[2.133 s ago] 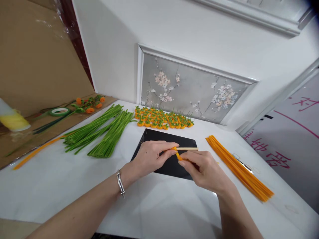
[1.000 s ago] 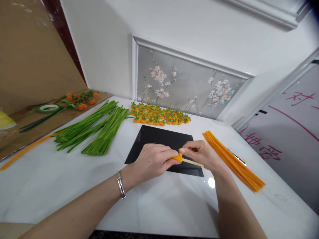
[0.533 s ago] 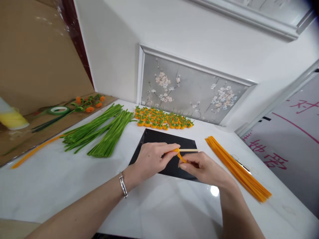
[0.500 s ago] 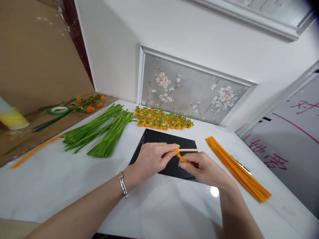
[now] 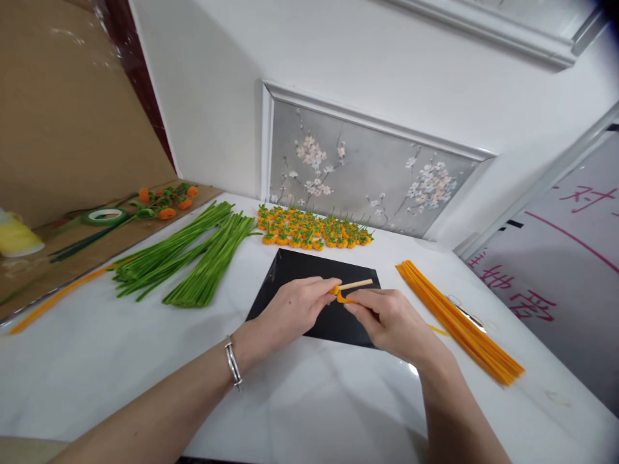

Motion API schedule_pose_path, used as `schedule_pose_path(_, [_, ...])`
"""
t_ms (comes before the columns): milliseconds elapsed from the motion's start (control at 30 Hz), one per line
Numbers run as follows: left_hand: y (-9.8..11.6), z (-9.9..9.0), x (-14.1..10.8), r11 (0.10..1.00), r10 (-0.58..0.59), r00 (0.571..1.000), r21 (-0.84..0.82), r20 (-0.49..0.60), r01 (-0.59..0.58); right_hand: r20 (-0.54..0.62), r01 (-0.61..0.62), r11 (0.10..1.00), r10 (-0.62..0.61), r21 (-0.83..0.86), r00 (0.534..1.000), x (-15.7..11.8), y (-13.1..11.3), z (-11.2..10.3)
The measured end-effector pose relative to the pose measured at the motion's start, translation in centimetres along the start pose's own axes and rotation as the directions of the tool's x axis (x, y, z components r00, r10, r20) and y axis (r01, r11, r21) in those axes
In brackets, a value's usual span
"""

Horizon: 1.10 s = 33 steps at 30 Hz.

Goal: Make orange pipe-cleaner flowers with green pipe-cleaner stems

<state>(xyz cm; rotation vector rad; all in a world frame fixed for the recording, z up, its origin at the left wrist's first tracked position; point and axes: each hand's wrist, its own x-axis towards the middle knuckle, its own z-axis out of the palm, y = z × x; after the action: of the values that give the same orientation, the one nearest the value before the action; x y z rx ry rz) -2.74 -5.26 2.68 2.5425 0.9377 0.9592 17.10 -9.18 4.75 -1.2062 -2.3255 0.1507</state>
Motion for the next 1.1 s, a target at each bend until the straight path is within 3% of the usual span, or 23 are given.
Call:
schedule_pose_path(133, [0.0, -0.2, 0.0, 1.0, 0.019, 0.999, -0.001, 0.028, -0.019, -0.118, 0.064, 0.989, -0.08, -0.137, 0.99, -0.1, -0.4, 0.0])
schedule_pose_path(267, [0.1, -0.2, -0.1, 0.998, 0.058, 0.998, 0.018, 0.03, -0.059, -0.332, 0.061, 0.964, -0.148, -0.26, 0.932, 0.1, -0.4, 0.1])
schedule_pose_path(433, [0.4, 0.1, -0.1, 0.995, 0.069, 0.997, 0.067, 0.036, -0.071, -0.394, 0.042, 0.981, -0.115, -0.189, 0.912, 0.7, 0.2, 0.3])
schedule_pose_path(600, [0.5, 0.3, -0.1, 0.991, 0.082, 0.996, 0.107, 0.018, -0.084, -0.428, -0.039, 0.998, 0.012, -0.055, 0.904, 1.0, 0.4, 0.9])
schedule_pose_path(733, [0.9, 0.3, -0.1, 0.988, 0.069, 0.998, 0.137, -0.003, -0.068, -0.386, -0.17, 0.982, 0.189, 0.085, 0.903, 1.2, 0.3, 1.2])
schedule_pose_path(900, [1.6, 0.3, -0.1, 0.995, 0.025, 0.999, 0.099, -0.033, -0.022, -0.329, -0.23, 0.942, 0.303, 0.245, 0.894, 1.2, -0.1, 0.8])
schedule_pose_path(1000, [1.5, 0.6, -0.2, 0.993, 0.039, 0.995, 0.117, -0.094, -0.028, -0.229, -0.308, 0.888, 0.396, 0.341, 0.889, 1.2, -0.2, 0.4])
schedule_pose_path(1100, [1.2, 1.0, -0.4, 0.974, 0.123, 0.98, 0.208, -0.158, -0.089, -0.088, -0.391, 0.81, 0.471, 0.438, 0.878, 1.2, 0.1, 0.1])
